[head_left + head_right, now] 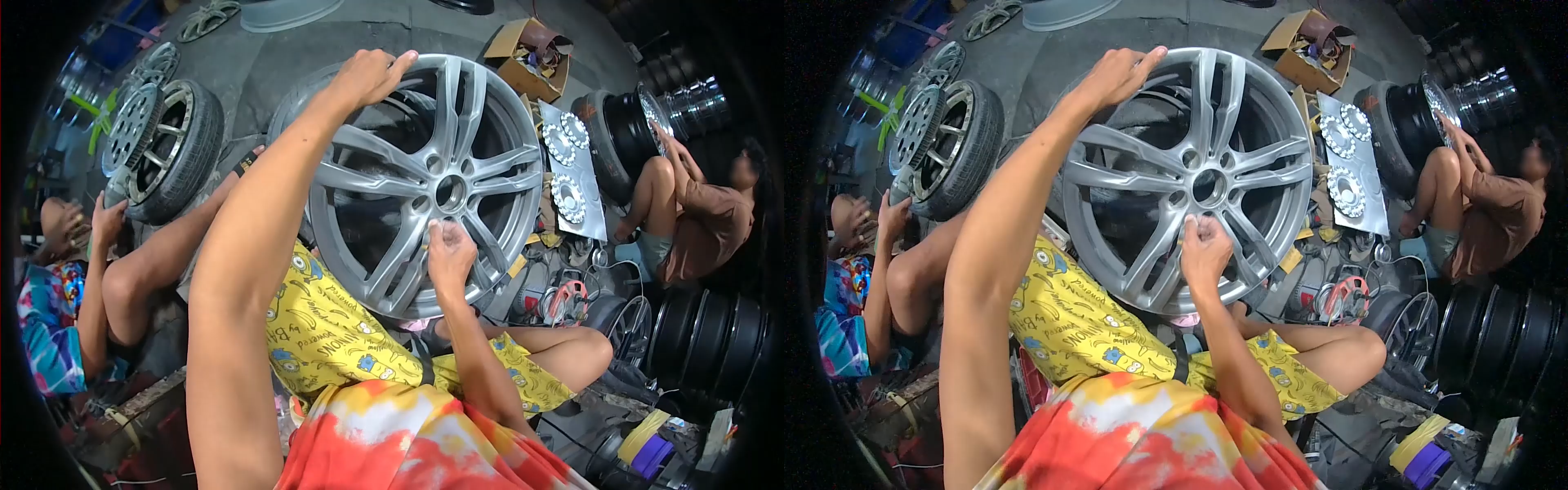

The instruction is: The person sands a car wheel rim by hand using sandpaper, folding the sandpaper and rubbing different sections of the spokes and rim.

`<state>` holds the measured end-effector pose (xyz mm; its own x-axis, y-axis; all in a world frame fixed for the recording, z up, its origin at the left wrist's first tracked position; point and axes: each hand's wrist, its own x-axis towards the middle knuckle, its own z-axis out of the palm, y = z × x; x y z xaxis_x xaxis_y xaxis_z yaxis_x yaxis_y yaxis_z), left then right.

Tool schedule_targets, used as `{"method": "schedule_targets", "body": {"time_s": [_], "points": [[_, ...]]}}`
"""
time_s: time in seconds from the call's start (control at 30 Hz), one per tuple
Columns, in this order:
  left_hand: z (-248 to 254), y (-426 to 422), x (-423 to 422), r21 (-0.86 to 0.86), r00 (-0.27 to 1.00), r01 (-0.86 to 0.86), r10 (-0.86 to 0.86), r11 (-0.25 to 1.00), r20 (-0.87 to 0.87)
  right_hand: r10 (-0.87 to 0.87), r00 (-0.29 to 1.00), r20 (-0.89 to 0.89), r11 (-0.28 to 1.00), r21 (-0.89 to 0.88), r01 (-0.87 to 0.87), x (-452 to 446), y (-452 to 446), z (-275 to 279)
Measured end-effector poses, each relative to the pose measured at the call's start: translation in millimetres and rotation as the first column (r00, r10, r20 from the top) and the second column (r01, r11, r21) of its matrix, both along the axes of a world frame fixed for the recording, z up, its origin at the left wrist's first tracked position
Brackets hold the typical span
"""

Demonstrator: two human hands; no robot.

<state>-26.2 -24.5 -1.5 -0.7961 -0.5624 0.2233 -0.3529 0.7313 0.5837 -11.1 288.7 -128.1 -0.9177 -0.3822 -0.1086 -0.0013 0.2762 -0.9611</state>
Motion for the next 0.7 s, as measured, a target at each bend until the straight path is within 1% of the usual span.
{"method": "schedule_targets", "body": {"time_s": [0.03,0.07,0.1,0.13,0.17,0.2,0.3,0.33,0.37,0.43,0.47,0.5,0.57,0.6,0.63,0.67,0.7], "points": [[0,-2,-2,-0.001,1.0,-0.004,0.004,1.0,-0.007,0.0,1.0,0.032,1.0,-0.004,0.001,0,1,3],[-2,-3,-3,-0.01,1.0,-0.012,0.012,1.0,-0.008,0.024,1.0,0.004,0.997,0.067,-0.024,3,7,6],[-4,-2,-3,-0.017,1.0,-0.017,0.017,1.0,-0.006,0.022,1.0,0.005,0.997,0.072,-0.022,0,6,6],[-7,-2,-4,-0.028,0.999,-0.013,0.012,1.0,-0.039,0.013,1.0,0.001,0.999,0.041,-0.013,-5,3,6],[-9,-2,-3,-0.025,0.999,-0.009,0.008,1.0,-0.034,0.004,1.0,-0.002,1.0,0.007,-0.004,-9,-1,5],[-9,-2,-3,-0.01,1.0,-0.01,0.009,1.0,-0.017,-0.004,0.998,-0.065,0.997,0.082,0.009,-14,-3,5],[-5,-4,-5,-0.011,1.0,-0.017,0.017,1.0,-0.012,0.028,0.999,-0.031,0.999,0.032,-0.027,-6,3,9],[-7,-4,-4,-0.017,1.0,-0.015,0.015,1.0,-0.009,0.051,0.998,-0.025,0.992,0.118,-0.047,-8,6,10],[-8,-4,-4,-0.013,1.0,-0.014,0.014,1.0,-0.005,0.05,0.998,-0.022,0.991,0.121,-0.047,-12,6,11],[-9,-6,-6,-0.026,1.0,-0.012,0.012,1.0,-0.009,0.112,0.978,-0.177,0.989,0.115,-0.092,-28,-3,13],[-8,-6,-6,-0.03,1.0,-0.011,0.011,0.999,-0.01,0.095,0.99,-0.107,0.995,-0.012,-0.096,-35,-10,17],[-6,-5,-6,-0.009,1.0,-0.013,0.013,1.0,-0.008,0.1,0.986,-0.131,0.983,-0.14,-0.119,-42,-17,26],[-8,-5,-2,0.017,1.0,-0.019,0.019,1.0,-0.005,0.176,0.97,-0.166,0.963,-0.177,-0.205,-54,-22,48],[-8,-5,-3,0.004,1.0,-0.024,0.024,1.0,-0.007,0.235,0.919,-0.316,0.968,-0.009,-0.251,-59,-22,60],[-8,-6,-5,-0.011,1.0,-0.028,0.028,1.0,-0.011,0.236,0.917,-0.322,0.968,-0.007,-0.251,-65,-21,60],[-8,-6,-7,-0.009,0.999,-0.029,0.029,1.0,-0.016,0.328,0.821,-0.467,0.94,0.076,-0.332,-69,-21,57],[-7,-6,-6,-0.01,1.0,-0.02,0.02,1.0,0.002,0.415,0.693,-0.589,0.902,0.168,-0.398,-71,-23,57]]}}
